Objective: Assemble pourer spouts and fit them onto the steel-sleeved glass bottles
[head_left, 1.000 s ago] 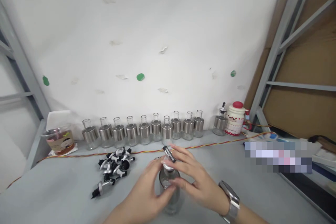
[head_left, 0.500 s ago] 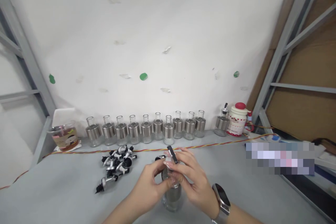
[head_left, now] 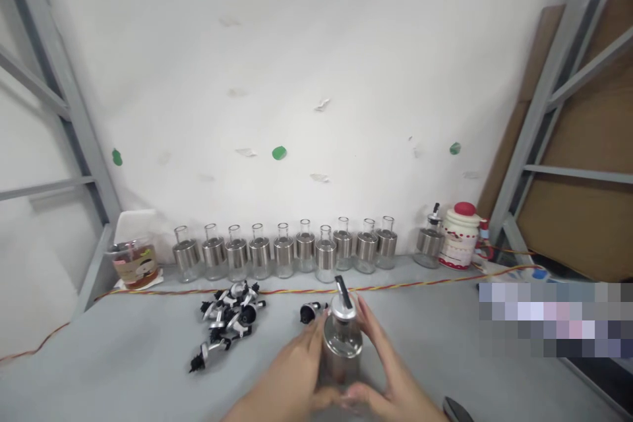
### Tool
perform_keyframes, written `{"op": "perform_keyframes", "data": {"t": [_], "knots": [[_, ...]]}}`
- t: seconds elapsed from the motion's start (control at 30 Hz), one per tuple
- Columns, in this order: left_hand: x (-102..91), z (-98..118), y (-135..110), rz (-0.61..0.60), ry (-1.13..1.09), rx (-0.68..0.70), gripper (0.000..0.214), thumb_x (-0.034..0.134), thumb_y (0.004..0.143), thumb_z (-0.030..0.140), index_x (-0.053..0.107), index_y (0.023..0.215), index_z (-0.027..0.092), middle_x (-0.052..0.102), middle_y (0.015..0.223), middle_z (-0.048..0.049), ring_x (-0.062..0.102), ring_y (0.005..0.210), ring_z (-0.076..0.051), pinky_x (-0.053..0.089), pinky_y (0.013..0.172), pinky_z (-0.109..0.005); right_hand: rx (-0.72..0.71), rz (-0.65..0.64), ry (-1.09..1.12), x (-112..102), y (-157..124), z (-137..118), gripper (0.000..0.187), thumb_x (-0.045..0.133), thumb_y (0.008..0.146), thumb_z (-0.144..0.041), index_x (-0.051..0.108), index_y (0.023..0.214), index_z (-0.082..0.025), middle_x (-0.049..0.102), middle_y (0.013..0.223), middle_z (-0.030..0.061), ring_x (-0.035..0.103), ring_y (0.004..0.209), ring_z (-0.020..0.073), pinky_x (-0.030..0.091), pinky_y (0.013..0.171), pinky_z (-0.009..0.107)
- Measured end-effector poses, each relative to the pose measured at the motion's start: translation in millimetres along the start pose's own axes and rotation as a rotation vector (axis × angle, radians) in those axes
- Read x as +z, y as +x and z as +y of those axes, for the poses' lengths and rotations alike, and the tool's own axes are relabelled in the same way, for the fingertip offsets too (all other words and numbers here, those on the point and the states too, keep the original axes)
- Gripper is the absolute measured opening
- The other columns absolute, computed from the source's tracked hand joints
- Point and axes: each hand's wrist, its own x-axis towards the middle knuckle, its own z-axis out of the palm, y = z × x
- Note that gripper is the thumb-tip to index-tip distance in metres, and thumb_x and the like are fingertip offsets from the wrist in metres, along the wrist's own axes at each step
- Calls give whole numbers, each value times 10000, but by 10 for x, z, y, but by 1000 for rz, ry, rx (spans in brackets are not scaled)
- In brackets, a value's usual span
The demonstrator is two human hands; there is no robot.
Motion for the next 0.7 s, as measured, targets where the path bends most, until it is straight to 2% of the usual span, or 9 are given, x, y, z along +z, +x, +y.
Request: {"op": "perform_keyframes", "data": {"t": [0.1, 0.2, 0.3, 0.37, 0.43, 0.47, 0.57, 0.63, 0.7], "knots": [[66, -3, -16, -107, 137, 108, 820, 633, 653, 388, 200, 1330, 221, 280, 1379, -109, 244, 1243, -302, 246, 1007, -419, 185, 24, -19, 35, -91, 79, 699, 603, 705, -347, 244, 1291, -221, 443, 1251, 114, 439, 1123, 260, 385, 918, 378], [108, 8, -32, -128, 202, 131, 834, 610, 683, 385, 134, 1345, 205, 153, 1414, -130, 193, 1259, -309, 237, 1013, -435, 262, 169, -154, -105, -55, 87, 581, 664, 611, -395, 457, 1118, -200, 560, 1089, 104, 520, 1003, 284, 408, 872, 399], [133, -1, -48, 9, 206, 101, 854, 574, 718, 368, 17, 1349, 221, -4, 1431, -113, 207, 1257, -304, 303, 984, -421, 324, 477, -303, -431, 167, 176, 615, 659, 575, -455, 466, 1079, -159, 572, 1040, 123, 532, 953, 299, 402, 844, 430], [153, -24, -52, 71, 208, 123, 810, 545, 745, 314, 6, 1346, 254, 27, 1437, -73, 235, 1252, -280, 314, 983, -407, 336, 642, -354, -700, 382, 353, 615, 607, 632, -457, 415, 1133, -158, 557, 1058, 122, 534, 942, 281, 421, 805, 412], [181, -51, -48, 94, 211, 144, 780, 533, 749, 261, 31, 1345, 268, 88, 1434, -51, 252, 1248, -268, 309, 989, -402, 268, 751, -467, -950, 586, 615, 626, 592, 644, -454, 399, 1146, -134, 532, 1077, 144, 519, 952, 280, 415, 798, 409], [196, -62, -44, 97, 205, 142, 774, 531, 745, 244, 43, 1346, 264, 98, 1433, -49, 259, 1245, -268, 309, 989, -400, 216, 756, -540, -1052, 669, 762, 608, 573, 661, -439, 398, 1145, -116, 520, 1087, 158, 500, 980, 281, 397, 819, 411], [234, -73, -30, 105, 151, 82, 740, 497, 750, 209, 62, 1347, 250, 61, 1437, -51, 282, 1237, -263, 330, 976, -380, 225, 731, -601, -1233, 817, 1167, 567, 587, 636, -406, 443, 1077, -79, 541, 1036, 178, 501, 968, 280, 396, 811, 388], [243, -68, -24, 139, 108, 15, 680, 439, 779, 210, 68, 1347, 247, 75, 1436, -50, 291, 1235, -245, 335, 971, -369, 247, 703, -612, -1262, 849, 1358, 437, 563, 654, -394, 504, 968, -96, 594, 916, 145, 553, 856, 249, 429, 742, 347], [239, -69, -22, 192, 80, -46, 613, 377, 809, 221, 85, 1348, 239, 145, 1425, -53, 289, 1238, -224, 323, 978, -369, 275, 689, -632, -1256, 854, 1479, 394, 536, 673, -407, 516, 927, -108, 611, 857, 129, 572, 790, 232, 440, 680, 323]]}}
